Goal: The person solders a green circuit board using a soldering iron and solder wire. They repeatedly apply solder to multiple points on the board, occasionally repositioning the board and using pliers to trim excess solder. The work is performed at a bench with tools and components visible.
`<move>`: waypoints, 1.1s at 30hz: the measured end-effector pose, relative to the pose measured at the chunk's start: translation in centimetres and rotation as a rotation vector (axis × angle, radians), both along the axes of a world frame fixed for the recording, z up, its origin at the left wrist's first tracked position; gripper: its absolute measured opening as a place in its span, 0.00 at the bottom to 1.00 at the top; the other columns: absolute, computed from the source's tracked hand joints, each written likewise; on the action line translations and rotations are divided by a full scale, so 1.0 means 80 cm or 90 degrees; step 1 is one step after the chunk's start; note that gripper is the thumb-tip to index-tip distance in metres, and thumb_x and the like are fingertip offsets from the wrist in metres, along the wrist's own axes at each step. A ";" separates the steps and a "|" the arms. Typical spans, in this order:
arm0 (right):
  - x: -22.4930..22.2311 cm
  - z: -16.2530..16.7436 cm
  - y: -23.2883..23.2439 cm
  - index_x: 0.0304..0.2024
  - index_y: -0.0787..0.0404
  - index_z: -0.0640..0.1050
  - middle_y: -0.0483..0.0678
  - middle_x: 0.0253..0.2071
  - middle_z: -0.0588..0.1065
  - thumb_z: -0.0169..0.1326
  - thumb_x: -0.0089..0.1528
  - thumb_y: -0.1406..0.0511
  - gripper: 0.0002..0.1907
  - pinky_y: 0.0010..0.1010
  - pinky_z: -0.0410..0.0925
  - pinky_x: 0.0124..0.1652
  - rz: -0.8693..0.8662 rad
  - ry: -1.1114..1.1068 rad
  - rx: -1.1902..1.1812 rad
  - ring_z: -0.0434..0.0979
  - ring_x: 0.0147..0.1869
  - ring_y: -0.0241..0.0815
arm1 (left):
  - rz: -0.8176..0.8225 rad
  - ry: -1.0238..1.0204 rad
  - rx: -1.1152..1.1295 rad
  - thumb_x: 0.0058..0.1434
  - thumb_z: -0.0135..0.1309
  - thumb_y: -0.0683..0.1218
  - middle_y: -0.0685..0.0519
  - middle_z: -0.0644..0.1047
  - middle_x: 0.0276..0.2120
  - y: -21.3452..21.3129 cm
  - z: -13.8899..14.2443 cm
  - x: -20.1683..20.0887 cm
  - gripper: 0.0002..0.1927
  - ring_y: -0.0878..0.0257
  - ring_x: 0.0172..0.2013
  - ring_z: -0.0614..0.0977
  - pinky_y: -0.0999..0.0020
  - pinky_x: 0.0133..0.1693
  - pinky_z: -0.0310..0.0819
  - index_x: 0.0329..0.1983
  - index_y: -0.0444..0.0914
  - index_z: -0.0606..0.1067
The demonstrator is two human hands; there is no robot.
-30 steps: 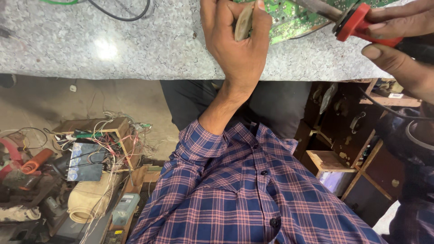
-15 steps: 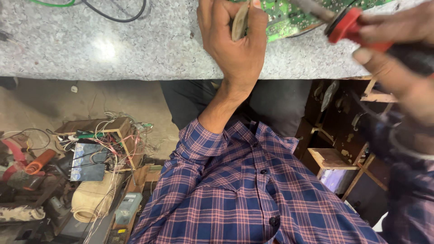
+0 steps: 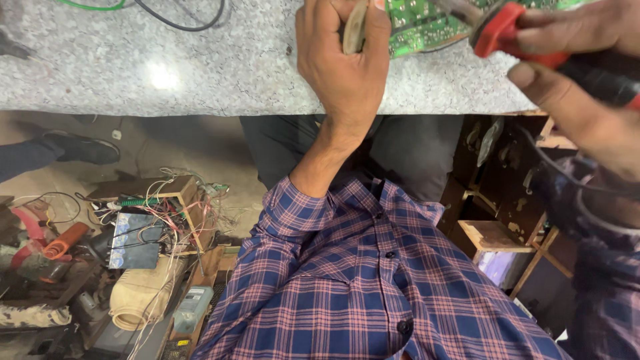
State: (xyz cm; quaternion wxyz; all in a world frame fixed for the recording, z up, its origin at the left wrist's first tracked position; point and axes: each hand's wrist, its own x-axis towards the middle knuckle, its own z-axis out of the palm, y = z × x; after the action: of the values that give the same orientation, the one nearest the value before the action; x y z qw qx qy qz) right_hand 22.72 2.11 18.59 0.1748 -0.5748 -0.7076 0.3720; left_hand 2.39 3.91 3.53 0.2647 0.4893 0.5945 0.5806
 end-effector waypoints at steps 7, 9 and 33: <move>-0.026 0.010 -0.030 0.52 0.73 0.80 0.60 0.53 0.78 0.66 0.73 0.71 0.10 0.30 0.74 0.57 0.004 -0.074 0.101 0.81 0.58 0.46 | -0.041 -0.113 -0.003 0.73 0.58 0.46 0.57 0.69 0.27 0.002 -0.004 -0.004 0.12 0.68 0.24 0.69 0.71 0.29 0.64 0.38 0.38 0.69; -0.036 0.006 -0.033 0.52 0.71 0.80 0.59 0.51 0.78 0.64 0.71 0.70 0.11 0.28 0.74 0.57 -0.056 -0.024 0.084 0.82 0.59 0.44 | -0.038 -0.113 0.004 0.73 0.58 0.46 0.57 0.70 0.27 0.004 -0.004 -0.006 0.11 0.69 0.24 0.69 0.72 0.29 0.65 0.39 0.37 0.70; -0.032 0.015 -0.020 0.51 0.73 0.80 0.59 0.52 0.79 0.62 0.69 0.77 0.09 0.29 0.74 0.55 0.060 -0.033 0.184 0.82 0.55 0.46 | -0.146 0.154 0.038 0.78 0.49 0.49 0.49 0.81 0.40 0.010 0.006 -0.065 0.08 0.47 0.40 0.84 0.61 0.34 0.77 0.54 0.41 0.71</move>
State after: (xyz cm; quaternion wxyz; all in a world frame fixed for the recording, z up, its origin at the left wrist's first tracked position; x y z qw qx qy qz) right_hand 20.13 0.49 19.79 0.2194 -0.5196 -0.7840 0.2591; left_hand -2.77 4.69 3.98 0.2411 0.6280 0.5446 0.5009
